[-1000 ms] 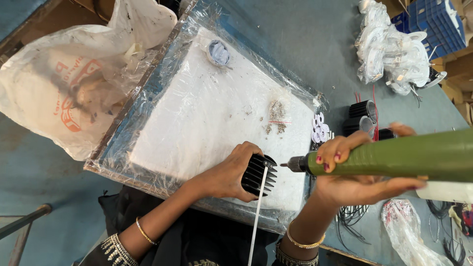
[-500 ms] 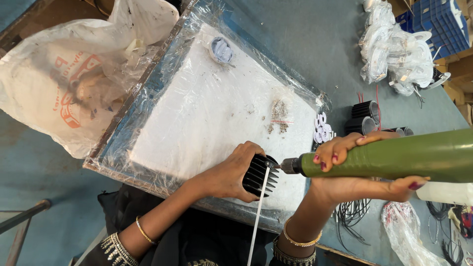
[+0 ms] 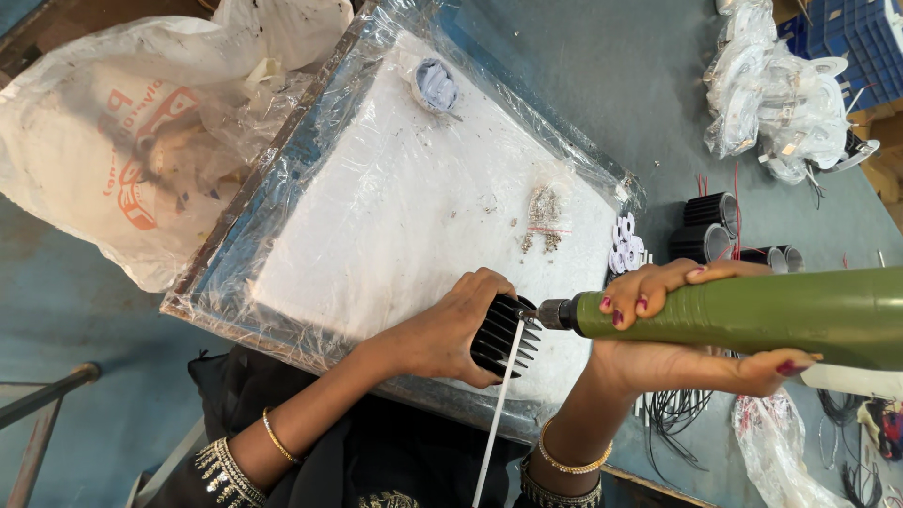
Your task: The person assembles LED light units by inserting a white plastic rod into a black finned housing, then attaching a small LED module with red and black wires. They use a green handheld tool to press or secure the rod into the housing, then place the completed unit on the table. The process is repeated for multiple units.
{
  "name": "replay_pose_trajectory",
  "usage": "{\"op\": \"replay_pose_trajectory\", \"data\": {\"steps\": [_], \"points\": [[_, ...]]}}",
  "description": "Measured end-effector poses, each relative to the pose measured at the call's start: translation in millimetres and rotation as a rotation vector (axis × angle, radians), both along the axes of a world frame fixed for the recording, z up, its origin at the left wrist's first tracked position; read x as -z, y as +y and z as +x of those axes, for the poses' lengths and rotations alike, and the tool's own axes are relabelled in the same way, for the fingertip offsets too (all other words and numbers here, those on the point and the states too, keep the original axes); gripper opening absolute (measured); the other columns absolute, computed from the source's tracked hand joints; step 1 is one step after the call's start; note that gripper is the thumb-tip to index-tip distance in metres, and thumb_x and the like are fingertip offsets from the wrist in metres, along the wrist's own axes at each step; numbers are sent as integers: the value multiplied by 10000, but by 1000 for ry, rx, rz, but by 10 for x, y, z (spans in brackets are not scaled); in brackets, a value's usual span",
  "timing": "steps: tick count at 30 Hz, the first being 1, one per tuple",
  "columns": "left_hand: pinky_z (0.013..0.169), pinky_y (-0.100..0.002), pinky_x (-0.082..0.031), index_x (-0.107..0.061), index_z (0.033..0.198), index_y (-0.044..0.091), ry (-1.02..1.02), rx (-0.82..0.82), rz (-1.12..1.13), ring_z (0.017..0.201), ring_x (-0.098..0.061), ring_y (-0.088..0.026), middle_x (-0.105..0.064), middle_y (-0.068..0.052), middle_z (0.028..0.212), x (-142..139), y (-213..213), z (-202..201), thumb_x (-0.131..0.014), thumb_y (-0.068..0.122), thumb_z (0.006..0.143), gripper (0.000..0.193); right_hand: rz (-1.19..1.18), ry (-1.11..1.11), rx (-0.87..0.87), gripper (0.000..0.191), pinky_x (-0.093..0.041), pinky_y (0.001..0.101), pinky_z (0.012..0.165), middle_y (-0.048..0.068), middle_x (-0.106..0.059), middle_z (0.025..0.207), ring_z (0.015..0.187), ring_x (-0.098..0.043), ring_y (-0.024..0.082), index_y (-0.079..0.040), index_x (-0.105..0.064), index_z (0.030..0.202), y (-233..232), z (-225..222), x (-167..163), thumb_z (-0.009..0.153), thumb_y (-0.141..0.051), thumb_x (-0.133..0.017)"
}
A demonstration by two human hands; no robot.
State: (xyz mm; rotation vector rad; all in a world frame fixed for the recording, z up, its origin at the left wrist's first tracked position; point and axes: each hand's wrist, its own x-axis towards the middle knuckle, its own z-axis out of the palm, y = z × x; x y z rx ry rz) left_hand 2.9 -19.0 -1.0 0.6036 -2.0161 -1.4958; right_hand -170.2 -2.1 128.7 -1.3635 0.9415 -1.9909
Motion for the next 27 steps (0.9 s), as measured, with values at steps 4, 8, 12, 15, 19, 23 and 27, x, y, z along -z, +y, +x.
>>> {"op": "replay_pose_trajectory", "data": {"steps": [4, 8, 12, 15, 19, 23, 27], "points": [[1076, -485, -450, -360, 1347, 49, 19, -15, -20, 1230, -462, -330, -422, -135, 1243, 9, 0, -3, -854, 346, 607, 938, -85, 50, 140, 412, -432, 270, 417, 66, -482, 660, 463, -475, 124, -42, -480, 1087, -27, 209, 67, 1024, -441, -555], [985, -470, -490, -369, 1310, 60, -10, -9, 45, 1204, -470, -310, -436, -118, 1231, 4, 10, -19, -834, 332, 569, 916, -109, -42, 201, 218, -447, 227, 433, 62, -496, 723, 525, -490, 81, -33, -438, 1125, -13, 327, 92, 990, 52, -586], [981, -471, -488, -385, 1300, 56, 61, -33, 3, 1205, -472, -314, -456, -126, 1222, 11, 14, -2, -837, 326, 589, 884, -142, 43, 170, 272, -436, 229, 463, 47, -483, 736, 531, -484, 72, -48, -448, 1215, -1, 319, 98, 1001, 61, -576], [975, -471, -487, -379, 1298, 55, 51, -33, 5, 1193, -472, -313, -456, -126, 1224, 27, 27, -6, -838, 319, 583, 891, -125, -25, 153, 222, -440, 226, 453, 55, -488, 756, 558, -485, 90, -49, -442, 1186, 32, 288, 114, 1034, 33, -580], [984, -471, -483, -379, 1295, 50, 77, -41, -17, 1192, -473, -314, -456, -129, 1226, 56, 24, -27, -849, 322, 582, 895, -115, -107, 69, 182, -425, 226, 443, 69, -494, 750, 559, -477, 110, -57, -435, 1176, 30, 213, 111, 1063, -58, -578], [991, -468, -481, -376, 1300, 46, 68, -48, -28, 1182, -476, -320, -454, -136, 1226, 67, 27, -30, -848, 324, 585, 901, -65, -2, 93, 192, -392, 243, 459, 52, -459, 685, 510, -430, 92, -65, -428, 1179, 21, 199, 119, 1065, -102, -579], [1010, -464, -469, -391, 1296, 46, 114, -58, -45, 1203, -472, -327, -461, -139, 1235, 65, 22, -16, -854, 328, 613, 872, -34, -19, 100, 211, -392, 233, 449, 56, -444, 690, 509, -408, 96, -63, -415, 1205, 32, 220, 92, 1052, -71, -561]]}}
